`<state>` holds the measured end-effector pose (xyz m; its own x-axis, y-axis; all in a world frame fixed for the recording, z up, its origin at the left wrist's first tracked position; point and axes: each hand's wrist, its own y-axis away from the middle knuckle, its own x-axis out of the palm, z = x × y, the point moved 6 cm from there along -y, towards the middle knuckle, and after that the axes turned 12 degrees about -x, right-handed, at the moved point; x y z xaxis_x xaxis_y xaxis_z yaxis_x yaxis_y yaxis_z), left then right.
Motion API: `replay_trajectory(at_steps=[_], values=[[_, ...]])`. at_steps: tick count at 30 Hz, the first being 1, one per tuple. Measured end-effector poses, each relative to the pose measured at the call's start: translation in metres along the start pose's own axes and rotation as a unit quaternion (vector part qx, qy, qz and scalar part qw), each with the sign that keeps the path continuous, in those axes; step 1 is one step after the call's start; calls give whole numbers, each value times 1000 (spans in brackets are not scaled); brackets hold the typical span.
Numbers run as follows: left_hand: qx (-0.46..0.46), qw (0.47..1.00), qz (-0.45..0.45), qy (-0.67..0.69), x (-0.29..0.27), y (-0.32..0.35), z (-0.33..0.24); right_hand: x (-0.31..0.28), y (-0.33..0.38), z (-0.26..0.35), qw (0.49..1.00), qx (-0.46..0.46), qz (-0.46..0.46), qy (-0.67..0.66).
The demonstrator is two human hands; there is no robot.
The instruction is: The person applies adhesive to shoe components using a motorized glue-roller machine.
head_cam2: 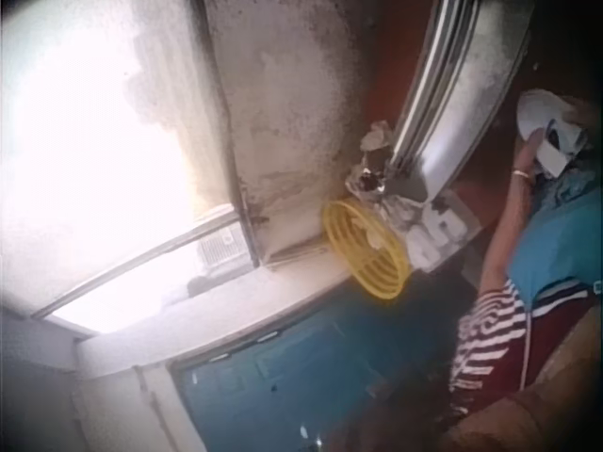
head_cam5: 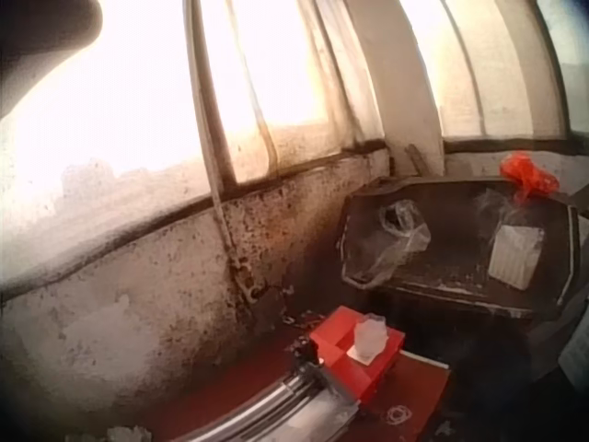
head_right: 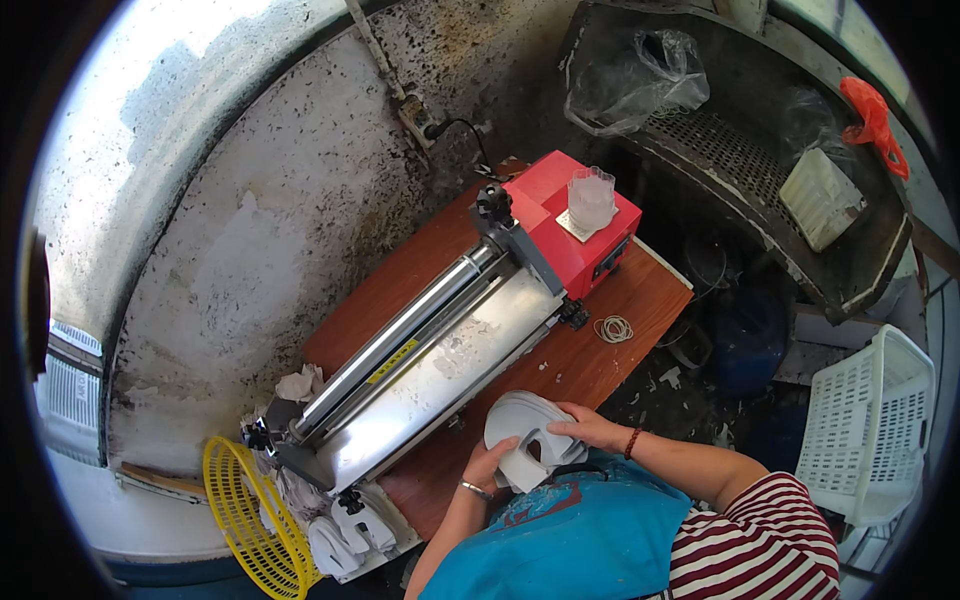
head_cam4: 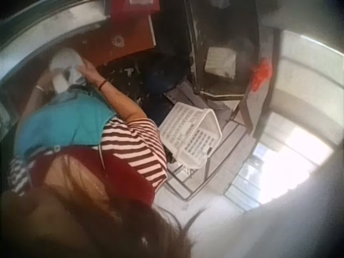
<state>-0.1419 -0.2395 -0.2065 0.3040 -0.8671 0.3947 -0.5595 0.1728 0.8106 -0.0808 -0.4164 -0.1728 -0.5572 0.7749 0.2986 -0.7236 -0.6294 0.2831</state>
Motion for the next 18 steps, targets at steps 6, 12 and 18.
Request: replay_trajectory(at_steps=[6,12,18], values=[[63,993,-37,-90,-6,-18,-13,-21,-19,9,995,-50,2,87],[173,935,-252,-181,-36,-19,-7,-34,-34,23,870,-130,-42,474],[169,933,-223,-226,-43,-23,10,-16,-25,52,777,-231,-73,582]])
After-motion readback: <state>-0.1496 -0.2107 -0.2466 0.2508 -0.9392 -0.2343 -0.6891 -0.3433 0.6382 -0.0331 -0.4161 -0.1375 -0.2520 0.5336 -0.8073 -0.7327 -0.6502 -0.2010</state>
